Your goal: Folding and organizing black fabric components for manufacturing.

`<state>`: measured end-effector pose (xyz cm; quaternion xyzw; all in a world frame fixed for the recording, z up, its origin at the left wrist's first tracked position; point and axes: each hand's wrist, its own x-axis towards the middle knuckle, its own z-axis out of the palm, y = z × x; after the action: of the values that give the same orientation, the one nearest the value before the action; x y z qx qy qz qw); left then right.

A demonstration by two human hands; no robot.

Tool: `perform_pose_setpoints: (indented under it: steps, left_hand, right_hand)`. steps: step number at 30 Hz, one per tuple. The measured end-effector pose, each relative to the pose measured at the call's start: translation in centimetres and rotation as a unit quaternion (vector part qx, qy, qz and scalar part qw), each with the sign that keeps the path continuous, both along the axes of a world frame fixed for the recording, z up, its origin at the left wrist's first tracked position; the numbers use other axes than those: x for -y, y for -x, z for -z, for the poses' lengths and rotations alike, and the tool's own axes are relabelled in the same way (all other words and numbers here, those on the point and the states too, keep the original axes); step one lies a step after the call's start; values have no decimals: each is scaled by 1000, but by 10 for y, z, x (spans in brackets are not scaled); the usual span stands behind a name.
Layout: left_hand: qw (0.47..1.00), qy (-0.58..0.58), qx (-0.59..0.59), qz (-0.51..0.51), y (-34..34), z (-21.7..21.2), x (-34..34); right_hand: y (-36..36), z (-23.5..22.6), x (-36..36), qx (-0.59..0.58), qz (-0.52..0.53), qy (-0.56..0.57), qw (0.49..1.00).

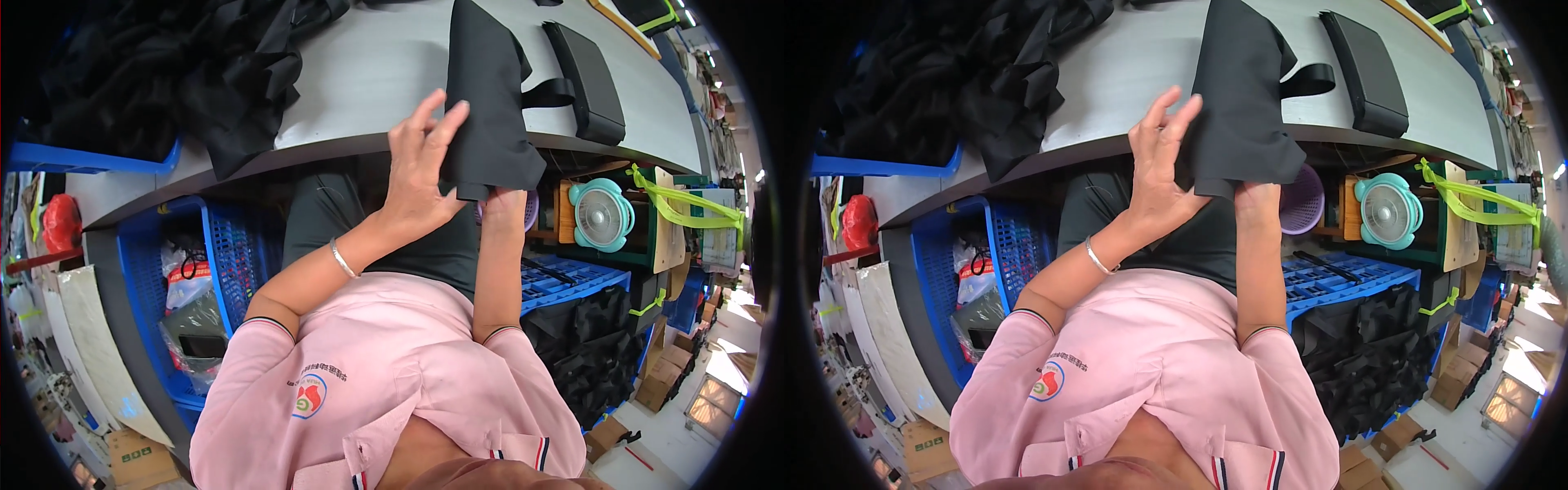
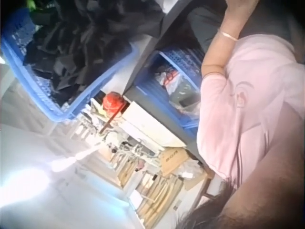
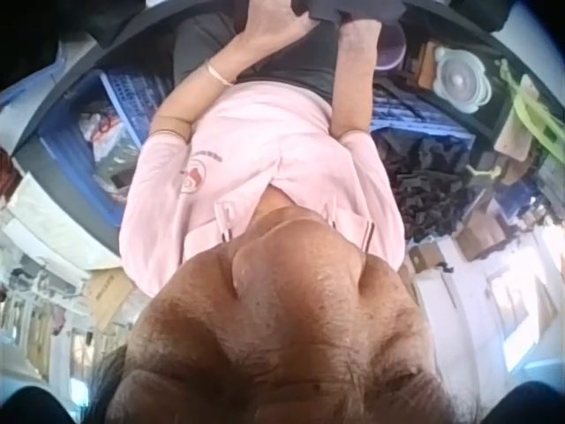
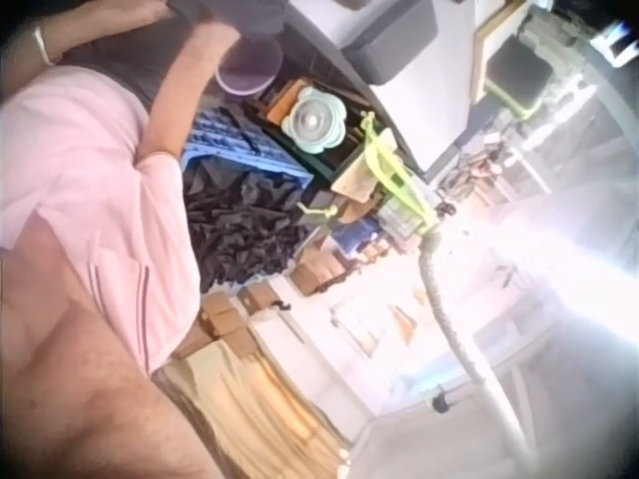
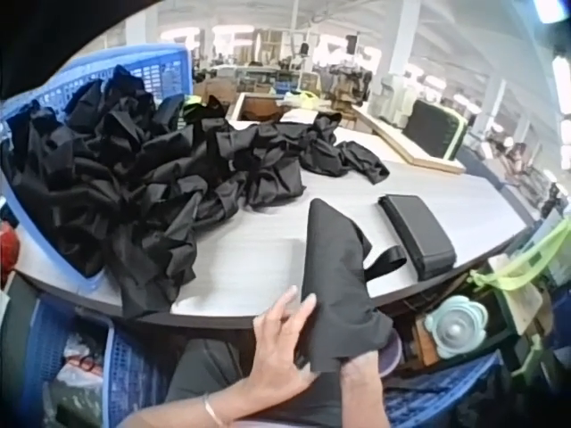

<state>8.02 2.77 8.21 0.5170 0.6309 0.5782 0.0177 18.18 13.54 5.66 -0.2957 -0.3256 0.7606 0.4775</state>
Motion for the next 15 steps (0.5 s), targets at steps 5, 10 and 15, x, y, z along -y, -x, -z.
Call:
perform_pose_setpoints:
  steps: [5, 10, 15]
  left_hand:
    - [993, -53, 87, 61, -9, 3, -6]
    - [992, -75, 92, 42, -21, 2, -7]
    - [991, -79, 96, 47, -22, 7, -9]
  right_hand:
    - [-7, 0, 0, -29, -49, -37, 998]
    - [5, 17, -2, -99, -52, -15, 994]
    - [11, 19, -1, -115, -81, 5, 990]
